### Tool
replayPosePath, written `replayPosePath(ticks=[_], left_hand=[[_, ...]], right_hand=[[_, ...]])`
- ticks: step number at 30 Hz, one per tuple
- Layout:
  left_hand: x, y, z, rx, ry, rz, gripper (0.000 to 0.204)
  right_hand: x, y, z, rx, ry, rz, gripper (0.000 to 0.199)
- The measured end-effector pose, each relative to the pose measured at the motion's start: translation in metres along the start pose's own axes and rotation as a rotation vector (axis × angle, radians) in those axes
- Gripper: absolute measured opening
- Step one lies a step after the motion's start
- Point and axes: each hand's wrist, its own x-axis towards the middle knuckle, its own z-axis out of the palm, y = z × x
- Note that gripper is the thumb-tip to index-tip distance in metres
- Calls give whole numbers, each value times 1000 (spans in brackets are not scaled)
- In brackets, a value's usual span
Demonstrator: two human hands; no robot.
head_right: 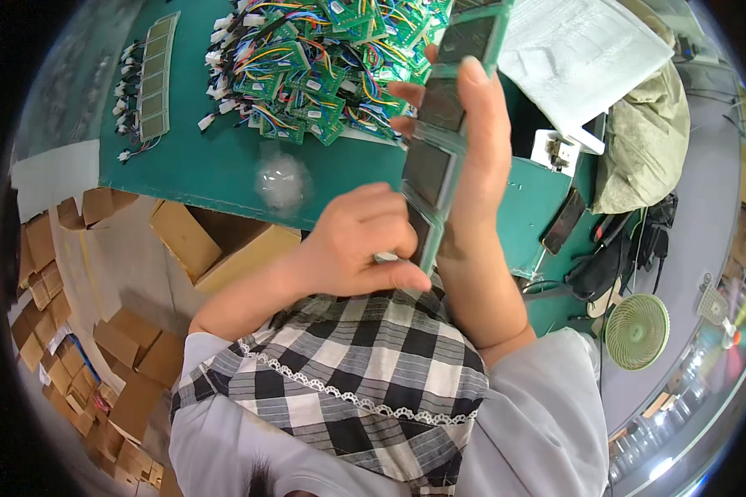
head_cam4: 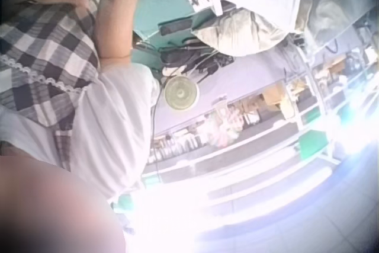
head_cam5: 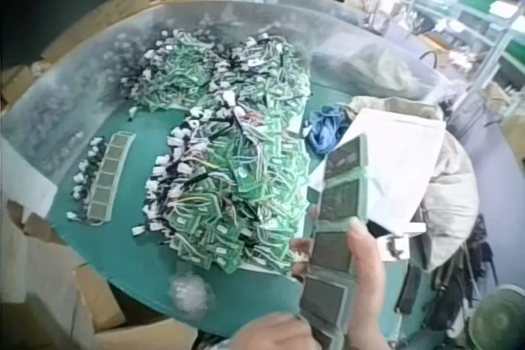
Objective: The recorder is assembling components onto a circuit board and organizing multiple boards on a table.
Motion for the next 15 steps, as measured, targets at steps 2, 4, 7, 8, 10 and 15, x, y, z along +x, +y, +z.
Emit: replayPosePath(ticks=[2,4,7,8,10,15], left_hand=[[0,-4,-6,-7,-18,-17,39],[-2,-7,-11,-10,-33,-40,38],[-2,-11,-18,-92,-90,-115,32],[-2,-11,-20,-93,-91,-115,32],[-1,-10,-23,-78,-132,-163,27],[3,-8,-30,9,-164,-128,17]], right_hand=[[6,5,3,-39,13,5,47],[9,10,4,-32,9,50,47],[12,18,3,-3,39,84,47],[11,19,4,4,33,87,47],[12,18,6,6,33,102,45],[14,19,11,33,63,154,45]])
